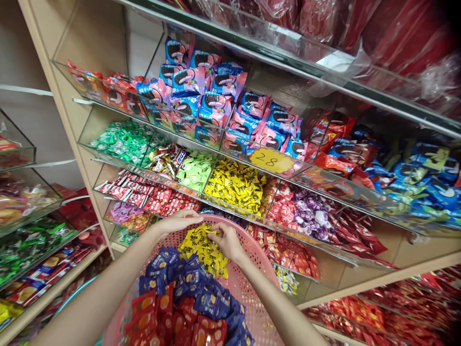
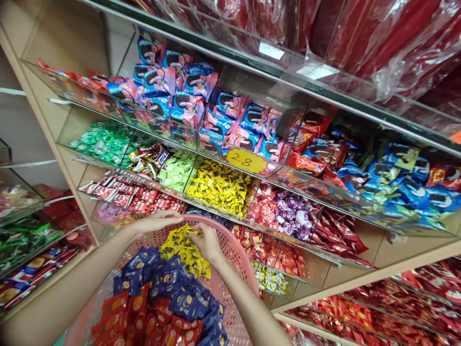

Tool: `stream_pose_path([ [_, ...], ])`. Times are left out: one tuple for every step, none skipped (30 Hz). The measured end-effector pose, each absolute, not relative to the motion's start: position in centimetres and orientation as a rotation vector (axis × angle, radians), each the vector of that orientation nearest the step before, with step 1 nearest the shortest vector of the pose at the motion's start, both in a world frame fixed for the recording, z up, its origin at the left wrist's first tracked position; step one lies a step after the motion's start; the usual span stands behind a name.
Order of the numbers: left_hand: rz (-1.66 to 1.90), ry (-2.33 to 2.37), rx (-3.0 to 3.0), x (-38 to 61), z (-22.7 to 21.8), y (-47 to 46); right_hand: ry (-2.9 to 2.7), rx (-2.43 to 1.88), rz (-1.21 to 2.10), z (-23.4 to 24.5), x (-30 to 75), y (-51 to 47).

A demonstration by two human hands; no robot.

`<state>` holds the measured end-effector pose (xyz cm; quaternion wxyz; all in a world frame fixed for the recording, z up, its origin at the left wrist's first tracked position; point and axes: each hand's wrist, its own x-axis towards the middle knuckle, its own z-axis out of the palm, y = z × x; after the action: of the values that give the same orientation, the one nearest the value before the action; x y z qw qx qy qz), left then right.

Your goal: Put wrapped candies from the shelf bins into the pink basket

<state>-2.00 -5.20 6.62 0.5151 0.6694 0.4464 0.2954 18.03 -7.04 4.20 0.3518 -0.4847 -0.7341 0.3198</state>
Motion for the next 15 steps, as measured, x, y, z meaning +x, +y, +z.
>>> stream_pose_path([
  [0.709, 1.073, 1.614, -2.0, 6.7, -5.2, -1.987, -1.252, 0.719, 4.3, 17.8, -7.0],
  [0.704, 1.078, 1.621, -2.0, 6.7, -5.3, -2.058, -1.247, 0.635, 4.3, 17.6, -7.0],
  [0.7, 1.087, 1.632, -2.0, 6.8, -5.3, -2.111, -1.24, 0.577, 4.4, 17.5, -7.0],
  [0.697, 1.099, 1.643, -2.0, 6.8, -5.3, -2.148, -1.23, 0.539, 4.4, 17.3, -7.0],
  [0.693, 1.111, 1.654, -2.0, 6.9, -5.3, -2.173, -1.222, 0.513, 4.4, 17.1, -7.0],
  [0.691, 1.118, 1.66, -2.1, 6.9, -5.3, -2.192, -1.212, 0.491, 4.4, 17.0, -6.9],
  [0.69, 1.121, 1.663, -2.1, 6.9, -5.3, -2.205, -1.202, 0.472, 4.4, 16.9, -6.8],
  [0.687, 1.119, 1.665, -2.1, 6.8, -5.3, -2.212, -1.192, 0.456, 4.3, 16.7, -6.8],
  [0.685, 1.114, 1.667, -2.1, 6.8, -5.3, -2.218, -1.183, 0.441, 4.1, 16.6, -6.7],
  [0.682, 1.11, 1.667, -2.2, 6.8, -5.3, -2.221, -1.176, 0.429, 4.0, 16.5, -6.6],
  [0.68, 1.107, 1.668, -2.2, 6.8, -5.3, -2.223, -1.171, 0.42, 3.8, 16.4, -6.6],
  [0.678, 1.109, 1.667, -2.2, 6.8, -5.3, -2.226, -1.166, 0.414, 3.7, 16.3, -6.5],
  [0.676, 1.111, 1.664, -2.2, 6.9, -5.3, -2.231, -1.16, 0.41, 3.6, 16.2, -6.5],
  [0.675, 1.111, 1.659, -2.2, 6.9, -5.3, -2.236, -1.153, 0.408, 3.5, 16.2, -6.5],
  [0.675, 1.106, 1.653, -2.1, 7.0, -5.3, -2.241, -1.147, 0.405, 3.4, 16.1, -6.4],
])
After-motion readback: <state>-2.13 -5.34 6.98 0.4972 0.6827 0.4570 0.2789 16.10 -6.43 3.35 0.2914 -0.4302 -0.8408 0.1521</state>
